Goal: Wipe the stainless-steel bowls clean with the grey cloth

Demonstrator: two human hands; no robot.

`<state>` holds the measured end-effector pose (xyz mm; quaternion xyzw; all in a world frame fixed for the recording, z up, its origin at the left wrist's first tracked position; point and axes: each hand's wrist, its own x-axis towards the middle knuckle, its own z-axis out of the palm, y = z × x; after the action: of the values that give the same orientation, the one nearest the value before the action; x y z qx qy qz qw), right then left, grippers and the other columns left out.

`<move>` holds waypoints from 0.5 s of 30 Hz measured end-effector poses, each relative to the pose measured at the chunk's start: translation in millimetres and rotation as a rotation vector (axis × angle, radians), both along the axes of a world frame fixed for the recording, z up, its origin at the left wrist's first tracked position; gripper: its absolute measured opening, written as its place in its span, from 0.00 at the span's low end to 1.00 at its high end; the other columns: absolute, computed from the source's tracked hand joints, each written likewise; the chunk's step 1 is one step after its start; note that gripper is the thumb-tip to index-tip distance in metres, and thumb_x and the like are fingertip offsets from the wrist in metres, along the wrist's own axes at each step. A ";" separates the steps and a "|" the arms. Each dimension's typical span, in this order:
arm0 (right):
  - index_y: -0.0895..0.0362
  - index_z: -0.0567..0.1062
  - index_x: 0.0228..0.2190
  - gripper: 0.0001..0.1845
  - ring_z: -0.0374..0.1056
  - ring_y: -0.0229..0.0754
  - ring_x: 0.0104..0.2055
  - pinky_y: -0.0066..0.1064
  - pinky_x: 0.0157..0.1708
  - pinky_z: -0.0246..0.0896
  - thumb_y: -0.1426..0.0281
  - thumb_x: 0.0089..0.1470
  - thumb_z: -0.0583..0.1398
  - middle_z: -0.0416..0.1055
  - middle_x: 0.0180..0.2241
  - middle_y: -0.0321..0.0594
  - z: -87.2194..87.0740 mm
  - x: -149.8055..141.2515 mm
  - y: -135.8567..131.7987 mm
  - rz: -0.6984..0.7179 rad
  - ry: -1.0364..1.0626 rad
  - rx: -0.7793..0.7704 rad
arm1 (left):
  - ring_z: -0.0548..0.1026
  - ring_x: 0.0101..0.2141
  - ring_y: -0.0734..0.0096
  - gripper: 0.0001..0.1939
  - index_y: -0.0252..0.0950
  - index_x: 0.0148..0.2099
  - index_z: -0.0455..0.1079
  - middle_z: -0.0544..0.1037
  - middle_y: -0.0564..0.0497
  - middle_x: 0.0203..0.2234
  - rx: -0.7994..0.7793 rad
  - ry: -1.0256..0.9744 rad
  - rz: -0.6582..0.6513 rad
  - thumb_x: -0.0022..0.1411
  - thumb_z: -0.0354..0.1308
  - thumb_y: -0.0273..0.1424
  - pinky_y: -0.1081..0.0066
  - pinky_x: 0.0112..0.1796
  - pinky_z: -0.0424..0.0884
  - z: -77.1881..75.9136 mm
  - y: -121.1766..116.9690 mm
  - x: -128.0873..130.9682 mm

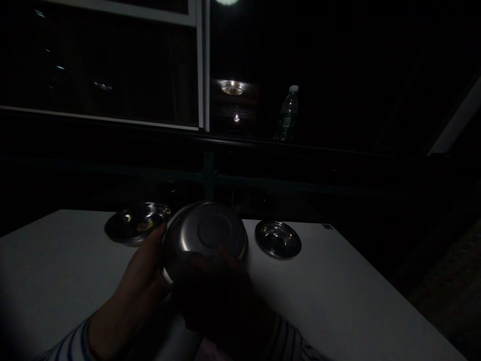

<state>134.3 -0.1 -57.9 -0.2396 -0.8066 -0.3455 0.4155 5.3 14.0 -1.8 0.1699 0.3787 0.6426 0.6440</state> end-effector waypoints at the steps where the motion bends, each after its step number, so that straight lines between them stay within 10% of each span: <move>1: 0.53 0.71 0.41 0.14 0.56 0.36 0.55 0.40 0.63 0.31 0.72 0.58 0.48 0.71 0.41 0.35 2.9 5.0 2.6 0.028 0.071 0.012 | 0.76 0.25 0.65 0.15 0.33 0.29 0.71 0.78 0.47 0.21 -0.015 -0.010 -0.015 0.59 0.49 0.36 0.69 0.28 0.73 2.4 0.2 0.2; 5: 0.54 0.70 0.36 0.11 0.65 0.40 0.47 0.43 0.59 0.44 0.70 0.58 0.48 0.71 0.40 0.38 11.0 21.2 15.3 0.073 0.233 0.005 | 0.74 0.21 0.69 0.12 0.33 0.31 0.72 0.77 0.50 0.19 -0.015 -0.010 0.042 0.58 0.50 0.34 0.71 0.24 0.72 8.0 -0.2 1.3; 15: 0.53 0.69 0.40 0.11 0.63 0.40 0.48 0.44 0.60 0.39 0.70 0.56 0.50 0.71 0.43 0.38 21.8 29.9 17.4 0.034 0.087 -0.030 | 0.73 0.18 0.74 0.10 0.34 0.30 0.72 0.76 0.53 0.18 0.030 0.034 0.078 0.58 0.52 0.32 0.75 0.22 0.71 7.4 -4.3 -0.6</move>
<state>164.3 17.3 -36.1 -0.2467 -0.7967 -0.3155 0.4526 4.6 9.8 5.6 0.1755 0.3862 0.6699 0.6094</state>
